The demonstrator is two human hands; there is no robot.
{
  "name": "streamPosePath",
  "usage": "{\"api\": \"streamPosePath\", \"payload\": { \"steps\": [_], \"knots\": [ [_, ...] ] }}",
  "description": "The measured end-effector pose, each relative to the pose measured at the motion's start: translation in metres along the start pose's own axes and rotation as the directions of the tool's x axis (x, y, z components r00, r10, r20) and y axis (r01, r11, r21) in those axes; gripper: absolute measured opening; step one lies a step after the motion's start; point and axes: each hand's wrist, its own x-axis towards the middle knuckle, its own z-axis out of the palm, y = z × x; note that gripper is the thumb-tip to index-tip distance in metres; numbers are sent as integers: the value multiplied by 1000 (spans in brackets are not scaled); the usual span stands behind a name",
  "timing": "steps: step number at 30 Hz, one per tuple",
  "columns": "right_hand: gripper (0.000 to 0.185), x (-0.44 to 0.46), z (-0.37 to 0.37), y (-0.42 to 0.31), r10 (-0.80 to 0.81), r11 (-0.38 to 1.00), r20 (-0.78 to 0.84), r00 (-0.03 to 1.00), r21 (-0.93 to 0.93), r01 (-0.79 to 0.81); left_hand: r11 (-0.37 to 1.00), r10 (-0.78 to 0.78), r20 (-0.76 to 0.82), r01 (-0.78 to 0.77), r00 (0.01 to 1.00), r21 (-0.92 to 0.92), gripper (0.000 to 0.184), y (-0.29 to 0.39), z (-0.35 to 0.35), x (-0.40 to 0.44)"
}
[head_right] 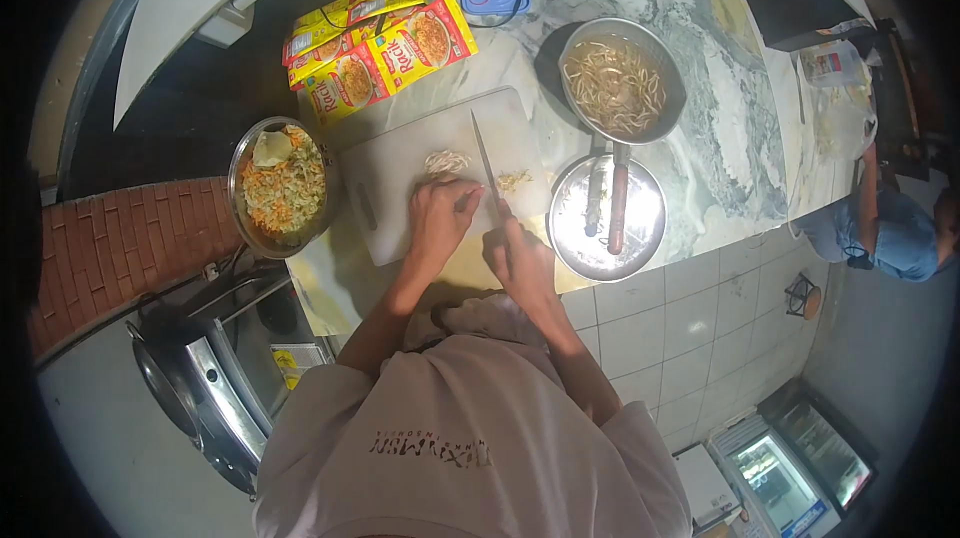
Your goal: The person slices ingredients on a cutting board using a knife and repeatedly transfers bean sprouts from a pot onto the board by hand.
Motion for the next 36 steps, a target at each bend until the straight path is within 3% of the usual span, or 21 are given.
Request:
{"api": "streamPosePath", "payload": {
  "steps": [12,14,21,24,27,30,32,36],
  "knots": [
    [67,3,-1,-1,-36,998,40,999,-47,38,1000,20,-35,-19,999,9,11,-1,1,0],
    [70,2,-3,-2,20,999,126,992,-44,-15,1000,-21,-18,21,1000,20,10,2,0,-1],
    [71,5,-4,-4,34,998,146,989,-65,-25,999,-12,-25,12,1000,-33,10,0,2,-2],
    [72,6,-5,-4,53,996,169,984,-85,-39,998,-54,18,55,998,-9,15,0,1,-2],
    [68,2,-5,-2,-20,996,79,997,-87,27,989,-132,43,135,990,-68,20,2,0,-1],
    [67,-1,-5,1,39,998,74,996,-43,-36,966,-225,137,240,965,-97,19,3,-10,2],
    [64,-2,-7,2,30,1000,58,998,-10,-29,990,56,78,-46,995,-132,22,-2,-17,3],
    [62,0,-9,-1,30,999,49,998,35,-32,998,52,162,-45,985,-43,24,-9,-14,0]
  ]
}}
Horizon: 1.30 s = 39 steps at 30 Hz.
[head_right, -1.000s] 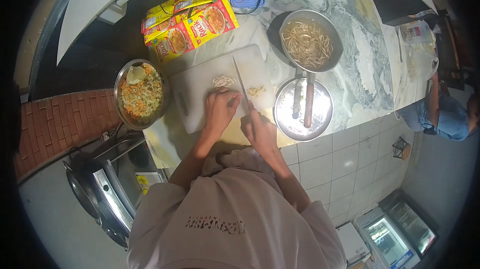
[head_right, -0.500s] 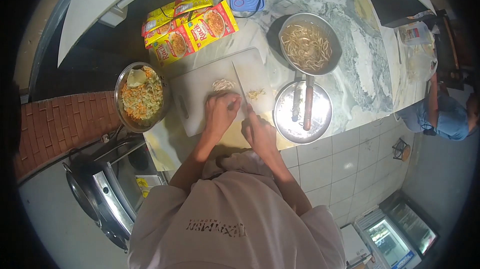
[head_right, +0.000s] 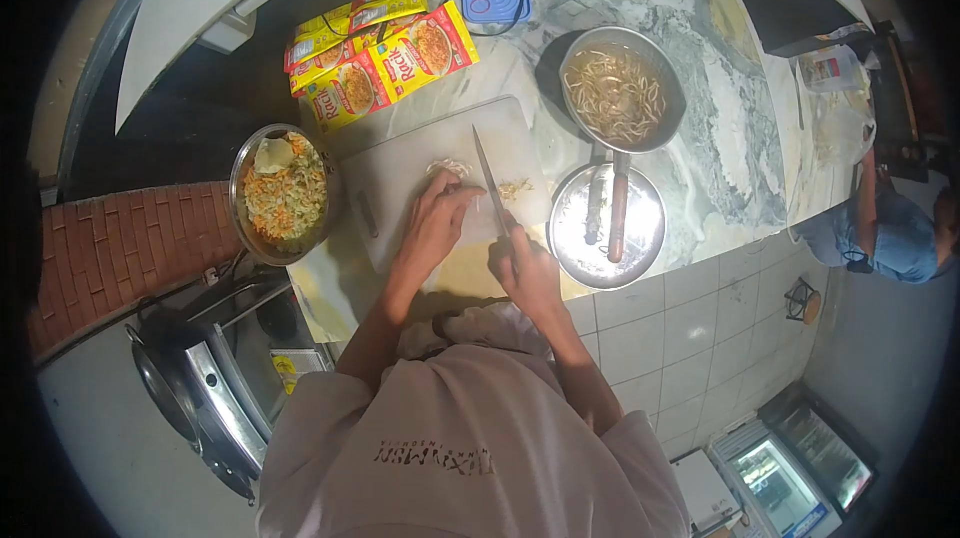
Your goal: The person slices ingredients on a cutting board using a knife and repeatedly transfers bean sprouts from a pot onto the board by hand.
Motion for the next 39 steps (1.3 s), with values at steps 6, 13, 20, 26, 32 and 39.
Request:
{"api": "streamPosePath", "payload": {
  "steps": [6,13,20,26,32,39],
  "knots": [
    [60,1,0,-2,13,999,-20,1000,40,-12,999,54,-23,-54,998,2,14,-2,0,7],
    [61,2,-2,-6,24,999,3,1000,36,-24,1000,19,-33,-19,999,6,10,4,1,7],
    [62,2,2,0,23,1000,5,1000,-7,-23,999,36,-66,-35,997,24,10,2,2,7],
    [63,5,1,-2,-6,1000,32,999,-30,6,999,52,-67,-52,996,-2,8,0,4,7],
    [68,5,4,-3,-38,975,69,997,-214,52,999,44,-67,-42,997,30,8,1,4,6],
    [70,5,3,-8,-22,964,83,996,-262,43,998,34,-48,-32,998,47,8,0,5,5]
  ]
}}
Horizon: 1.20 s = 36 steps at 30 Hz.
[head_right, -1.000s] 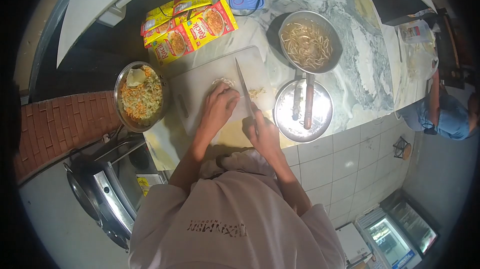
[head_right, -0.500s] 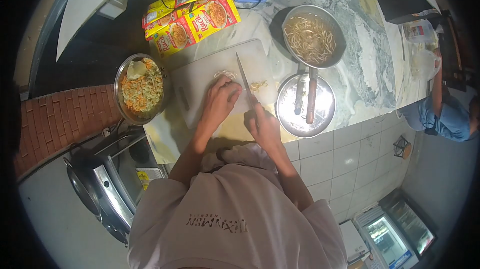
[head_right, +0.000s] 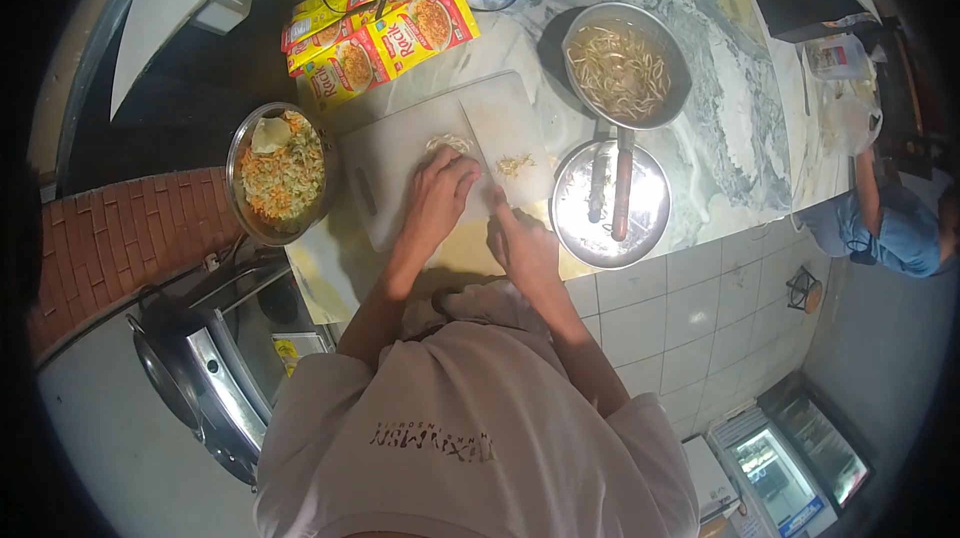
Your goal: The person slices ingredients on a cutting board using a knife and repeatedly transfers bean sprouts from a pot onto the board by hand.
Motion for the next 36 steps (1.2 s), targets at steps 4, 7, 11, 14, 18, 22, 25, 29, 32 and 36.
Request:
{"api": "streamPosePath", "payload": {
  "steps": [4,7,11,14,18,22,25,29,32,36],
  "knots": [
    [70,-1,-1,3,-15,1000,-9,1000,24,15,999,24,12,-24,1000,31,6,1,1,1],
    [70,-3,-1,8,-12,999,-11,1000,50,13,997,39,11,-40,999,69,4,-2,1,1],
    [69,-9,-2,12,29,993,1,1000,111,-28,999,-29,-13,29,999,-27,4,4,-12,0],
    [67,-9,-5,11,47,979,-34,998,200,-39,998,-45,-92,41,995,-46,5,3,-23,1],
    [66,-5,-11,8,70,971,-29,997,230,-62,999,-3,-170,-5,985,-46,7,-14,-26,6],
    [61,-3,-14,7,81,941,-83,993,334,-49,998,-6,-173,-5,985,-62,8,-21,-29,9],
    [56,0,-26,0,102,906,-110,989,421,-46,996,-11,-187,-6,982,-91,8,-24,-30,11],
    [53,3,-31,1,124,863,-193,973,505,-10,995,22,-197,-40,980,-89,8,-29,-37,17],
    [53,4,-39,3,178,830,-179,968,555,-50,997,13,-173,-26,985,-76,9,-25,-42,20],
    [53,5,-41,15,207,769,-199,958,639,-33,984,43,-148,-67,988,-163,12,-8,-42,37]
  ]
}}
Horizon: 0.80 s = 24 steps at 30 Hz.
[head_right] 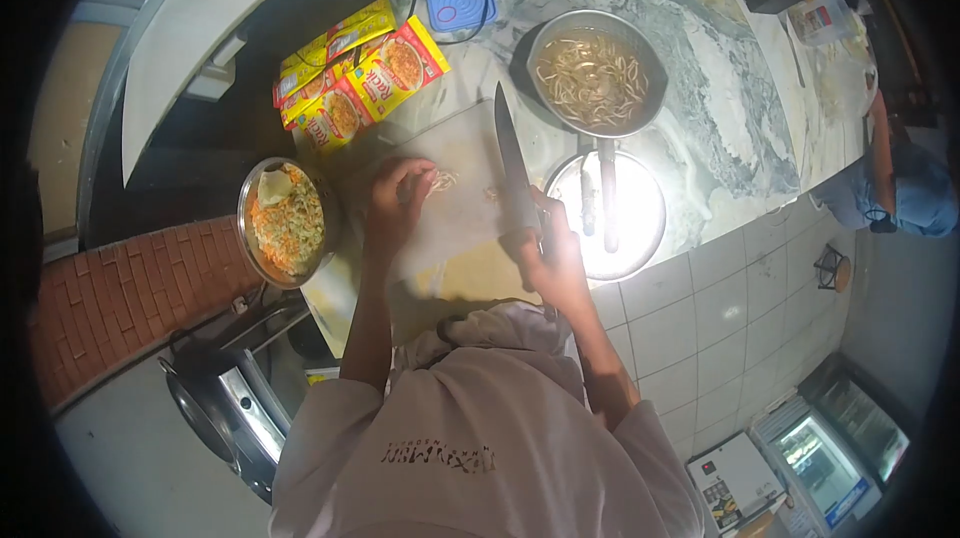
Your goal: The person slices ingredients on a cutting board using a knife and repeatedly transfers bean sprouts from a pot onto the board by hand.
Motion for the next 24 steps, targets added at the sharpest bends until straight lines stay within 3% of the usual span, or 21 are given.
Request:
{"api": "streamPosePath", "payload": {
  "steps": [3,5,6,8,10,12,14,15,18,19,24],
  "knots": [
    [52,-1,-16,-7,75,991,-5,997,108,-74,997,-9,94,15,996,-70,16,16,10,28],
    [52,3,-23,-16,30,984,-83,996,179,-15,996,88,186,-82,979,-40,18,30,18,53],
    [52,2,-28,-22,102,968,-108,989,241,-73,995,99,194,-93,976,-39,18,34,24,65],
    [50,5,-36,-12,54,982,-230,972,187,-10,977,176,289,-132,941,-165,20,41,39,90],
    [49,9,-48,-17,48,981,-304,951,192,12,985,149,384,-102,911,-139,23,56,53,119],
    [48,11,-65,-28,333,927,-252,909,266,-266,991,114,475,-69,872,-111,26,63,73,142],
    [48,17,-71,-19,319,935,-324,891,260,-241,974,220,483,-219,848,-58,30,64,96,160],
    [49,20,-73,-10,249,958,-387,888,233,-167,972,224,495,-229,839,-52,30,66,105,167],
    [51,19,-79,-3,280,950,-402,872,247,-191,947,273,489,-320,829,14,27,73,125,176],
    [52,19,-78,0,266,953,-414,870,246,-174,935,282,560,-355,779,22,25,72,134,183],
    [54,20,-71,1,224,967,-426,876,207,-147,931,264,664,-364,700,14,19,86,161,180]
  ]
}}
